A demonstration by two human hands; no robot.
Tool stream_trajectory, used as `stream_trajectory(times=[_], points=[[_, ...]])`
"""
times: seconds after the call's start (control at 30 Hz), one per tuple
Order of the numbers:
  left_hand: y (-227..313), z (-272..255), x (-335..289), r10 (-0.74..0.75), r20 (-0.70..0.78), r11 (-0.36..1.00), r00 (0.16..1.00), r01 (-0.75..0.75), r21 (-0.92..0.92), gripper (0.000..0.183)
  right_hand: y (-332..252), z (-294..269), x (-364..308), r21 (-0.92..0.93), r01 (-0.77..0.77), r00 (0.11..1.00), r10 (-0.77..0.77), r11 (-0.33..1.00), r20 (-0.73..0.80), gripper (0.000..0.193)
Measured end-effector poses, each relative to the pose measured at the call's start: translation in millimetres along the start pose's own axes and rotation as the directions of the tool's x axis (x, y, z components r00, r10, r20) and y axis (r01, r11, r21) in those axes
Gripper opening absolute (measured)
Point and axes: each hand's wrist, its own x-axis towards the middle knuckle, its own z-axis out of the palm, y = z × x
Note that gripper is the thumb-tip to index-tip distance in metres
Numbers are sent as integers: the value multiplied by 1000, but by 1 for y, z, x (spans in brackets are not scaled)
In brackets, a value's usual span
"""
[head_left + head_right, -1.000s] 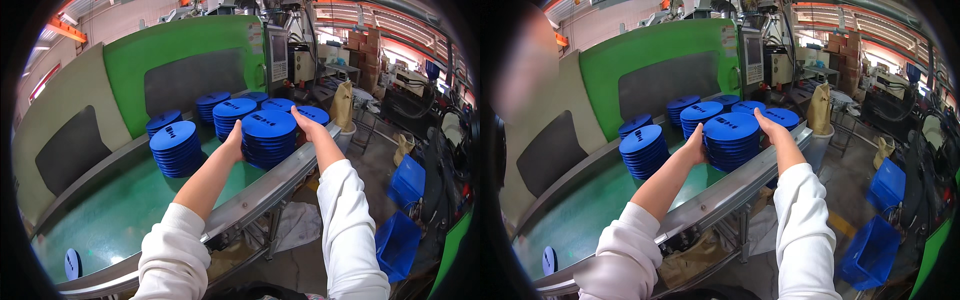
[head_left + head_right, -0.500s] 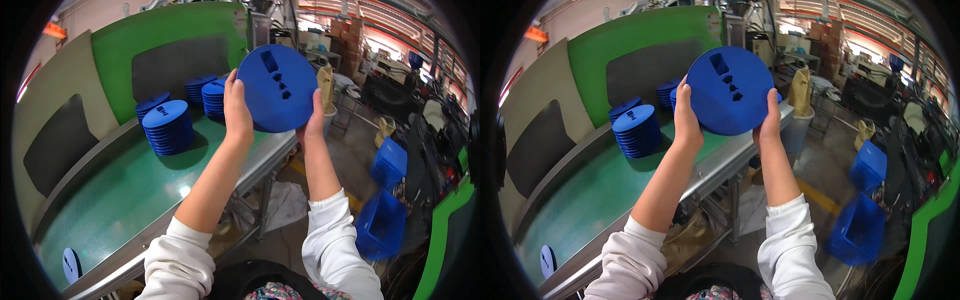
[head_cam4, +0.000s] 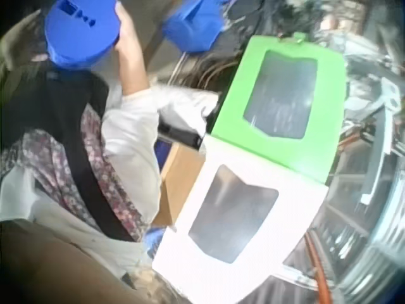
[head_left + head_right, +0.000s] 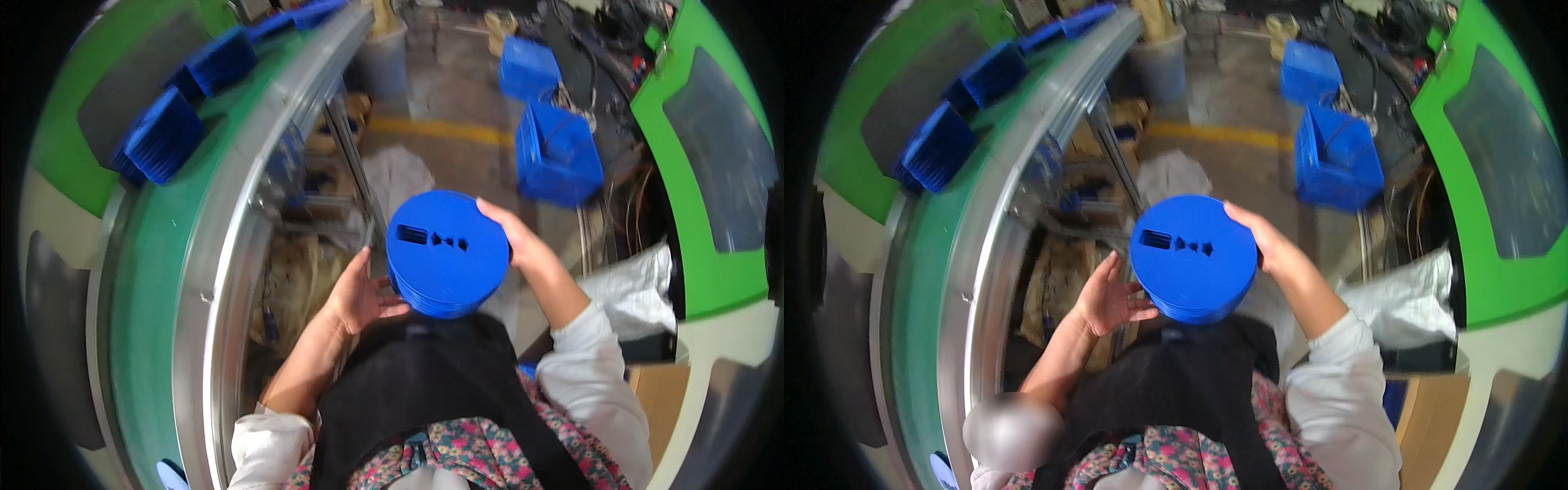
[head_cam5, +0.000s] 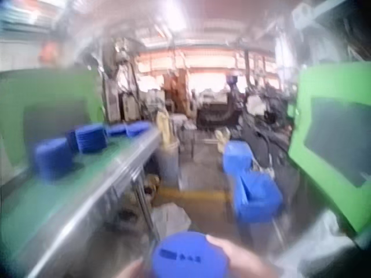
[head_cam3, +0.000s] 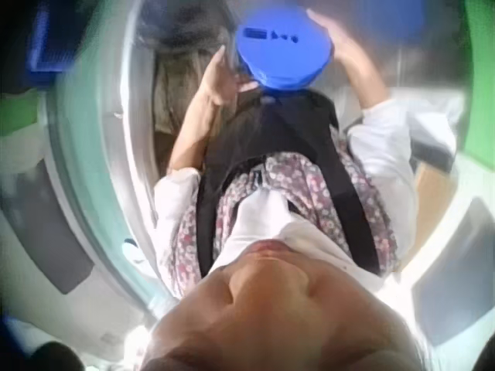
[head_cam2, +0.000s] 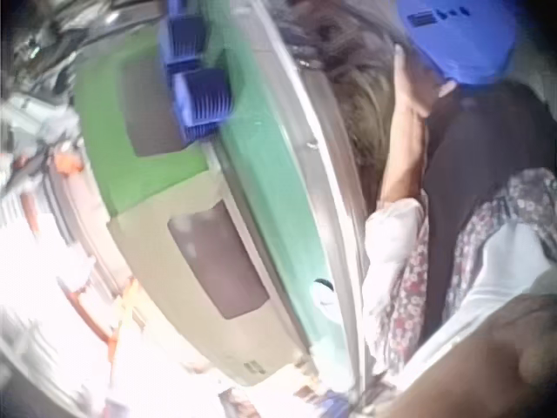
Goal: The person picks blue plastic lids from a conveyor belt, stacks them in hand, and places the stacks into a cardboard box. The person repeats this process multiple times, handling the lids by hand without tools.
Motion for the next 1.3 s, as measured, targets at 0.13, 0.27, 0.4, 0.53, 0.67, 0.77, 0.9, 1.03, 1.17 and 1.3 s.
stream_trajectory(times=[0.13,0.27,0.4,0.53,0.67,0.77,0.9,1.03,1.17,1.3], points=[[-74,-35,-43,-270,62,917,961,236,322,81,67,19,-59,-192,-164,986,162,968,-26,60],[-110,-48,-75,-88,101,924,991,43,379,79,101,29,-87,-282,-153,987,159,947,-2,59],[-114,-45,-91,-31,200,982,979,-8,189,87,104,47,-112,-358,-123,988,149,926,46,59],[-121,-15,-96,-55,158,976,986,20,218,101,104,46,-128,-331,-126,990,140,935,19,61],[-148,5,-81,-71,87,978,994,52,203,67,101,36,-151,-261,-125,992,126,957,-14,63],[-171,11,-59,-202,101,969,974,184,162,51,100,27,-172,-268,-103,993,85,958,-78,70],[-205,26,-37,-336,119,935,934,316,160,63,100,12,-214,-298,-110,982,56,948,-183,79],[-226,52,-34,-328,118,927,937,295,233,69,103,-5,-232,-311,-74,982,14,947,-190,77],[-242,80,-28,-95,-95,994,991,100,53,59,95,-23,-234,-413,284,923,-364,865,-128,61],[-253,47,7,161,-53,984,985,-165,-73,63,34,42,-279,-337,851,476,-862,403,172,54]])
